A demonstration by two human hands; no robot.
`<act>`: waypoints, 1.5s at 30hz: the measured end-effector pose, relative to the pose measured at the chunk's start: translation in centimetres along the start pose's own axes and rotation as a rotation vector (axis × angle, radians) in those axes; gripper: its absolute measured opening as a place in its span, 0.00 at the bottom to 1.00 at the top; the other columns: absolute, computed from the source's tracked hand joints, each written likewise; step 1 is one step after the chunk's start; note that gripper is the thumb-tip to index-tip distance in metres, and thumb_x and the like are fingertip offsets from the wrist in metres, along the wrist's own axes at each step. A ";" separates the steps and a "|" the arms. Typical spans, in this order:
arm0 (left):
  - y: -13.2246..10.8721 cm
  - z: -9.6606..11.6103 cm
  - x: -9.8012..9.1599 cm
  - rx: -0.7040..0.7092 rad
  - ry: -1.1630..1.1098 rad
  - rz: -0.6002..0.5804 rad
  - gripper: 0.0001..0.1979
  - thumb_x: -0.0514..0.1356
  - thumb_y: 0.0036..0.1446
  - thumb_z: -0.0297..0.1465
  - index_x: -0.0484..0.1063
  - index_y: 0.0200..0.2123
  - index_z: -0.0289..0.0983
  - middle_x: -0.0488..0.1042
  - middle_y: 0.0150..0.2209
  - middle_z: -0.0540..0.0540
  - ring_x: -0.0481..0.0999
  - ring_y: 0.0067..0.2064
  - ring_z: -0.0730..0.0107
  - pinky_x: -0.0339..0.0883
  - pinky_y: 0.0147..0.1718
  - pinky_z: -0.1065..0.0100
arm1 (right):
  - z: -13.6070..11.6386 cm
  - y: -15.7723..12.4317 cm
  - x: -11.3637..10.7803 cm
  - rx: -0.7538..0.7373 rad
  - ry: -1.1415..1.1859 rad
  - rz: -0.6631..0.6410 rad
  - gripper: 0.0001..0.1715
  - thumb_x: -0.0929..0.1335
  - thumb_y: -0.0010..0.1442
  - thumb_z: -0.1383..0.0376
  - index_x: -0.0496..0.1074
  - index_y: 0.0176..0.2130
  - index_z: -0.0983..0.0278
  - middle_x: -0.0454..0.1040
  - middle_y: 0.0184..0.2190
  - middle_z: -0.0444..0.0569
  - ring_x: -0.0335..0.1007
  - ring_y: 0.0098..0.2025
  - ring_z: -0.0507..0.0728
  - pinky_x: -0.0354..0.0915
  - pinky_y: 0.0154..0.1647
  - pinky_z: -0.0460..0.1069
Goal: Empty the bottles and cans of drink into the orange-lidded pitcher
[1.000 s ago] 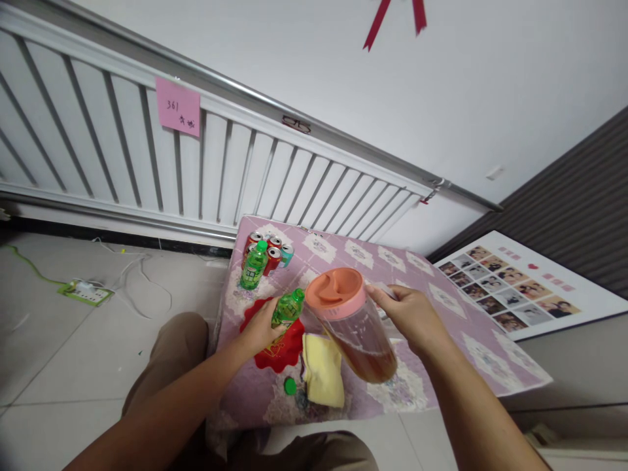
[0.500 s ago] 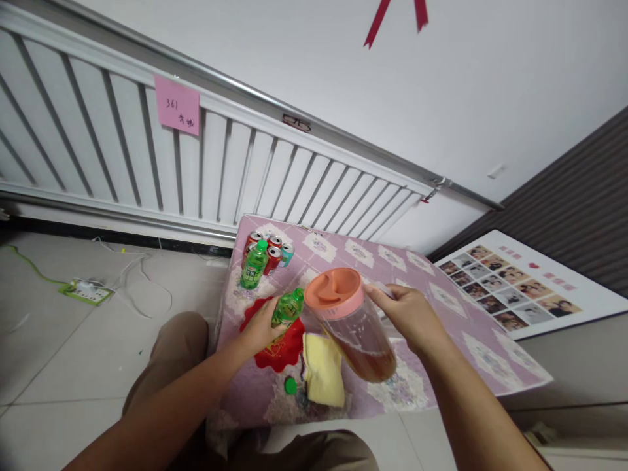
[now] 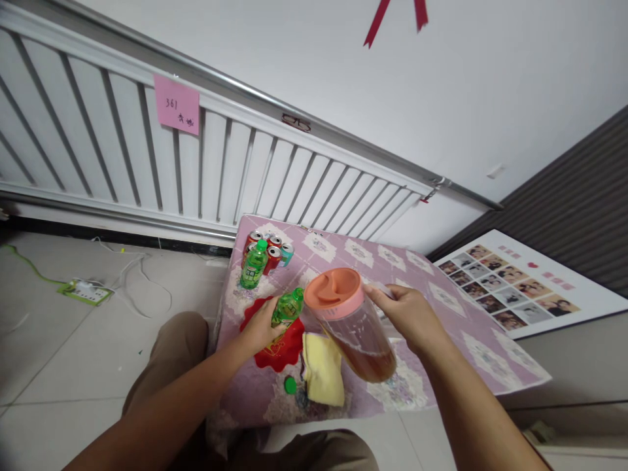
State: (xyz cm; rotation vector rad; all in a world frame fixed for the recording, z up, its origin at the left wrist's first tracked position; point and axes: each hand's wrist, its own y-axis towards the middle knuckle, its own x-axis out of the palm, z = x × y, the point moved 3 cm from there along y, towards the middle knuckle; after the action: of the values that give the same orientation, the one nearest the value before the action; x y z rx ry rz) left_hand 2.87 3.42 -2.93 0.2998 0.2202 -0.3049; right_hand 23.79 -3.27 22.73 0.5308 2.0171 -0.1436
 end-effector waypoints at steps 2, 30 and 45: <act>0.0 0.2 -0.1 -0.002 0.011 -0.008 0.34 0.66 0.51 0.23 0.60 0.60 0.41 0.72 0.55 0.40 0.70 0.59 0.54 0.64 0.60 0.53 | -0.2 -0.1 0.0 -0.001 -0.004 0.001 0.31 0.67 0.48 0.38 0.57 0.19 0.60 0.51 0.16 0.37 0.47 0.21 0.50 0.45 0.22 0.47; 0.0 0.1 -0.2 -0.020 -0.020 -0.011 0.35 0.66 0.50 0.24 0.61 0.61 0.40 0.71 0.56 0.38 0.70 0.59 0.53 0.64 0.60 0.52 | -0.2 0.0 -0.4 0.003 0.005 0.008 0.31 0.67 0.47 0.38 0.60 0.19 0.60 0.54 0.16 0.38 0.48 0.21 0.50 0.46 0.23 0.48; 0.0 0.2 -0.2 -0.012 -0.021 -0.011 0.35 0.66 0.50 0.23 0.61 0.61 0.39 0.71 0.56 0.39 0.71 0.59 0.54 0.65 0.59 0.54 | -0.2 0.2 -0.2 -0.019 0.028 0.002 0.31 0.68 0.46 0.38 0.59 0.18 0.60 0.52 0.16 0.38 0.47 0.21 0.50 0.46 0.22 0.47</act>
State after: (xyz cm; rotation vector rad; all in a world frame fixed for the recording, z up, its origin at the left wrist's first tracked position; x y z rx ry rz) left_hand 2.71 3.38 -2.71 0.2835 0.2031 -0.3169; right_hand 23.81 -3.08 23.04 0.5255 2.0436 -0.1162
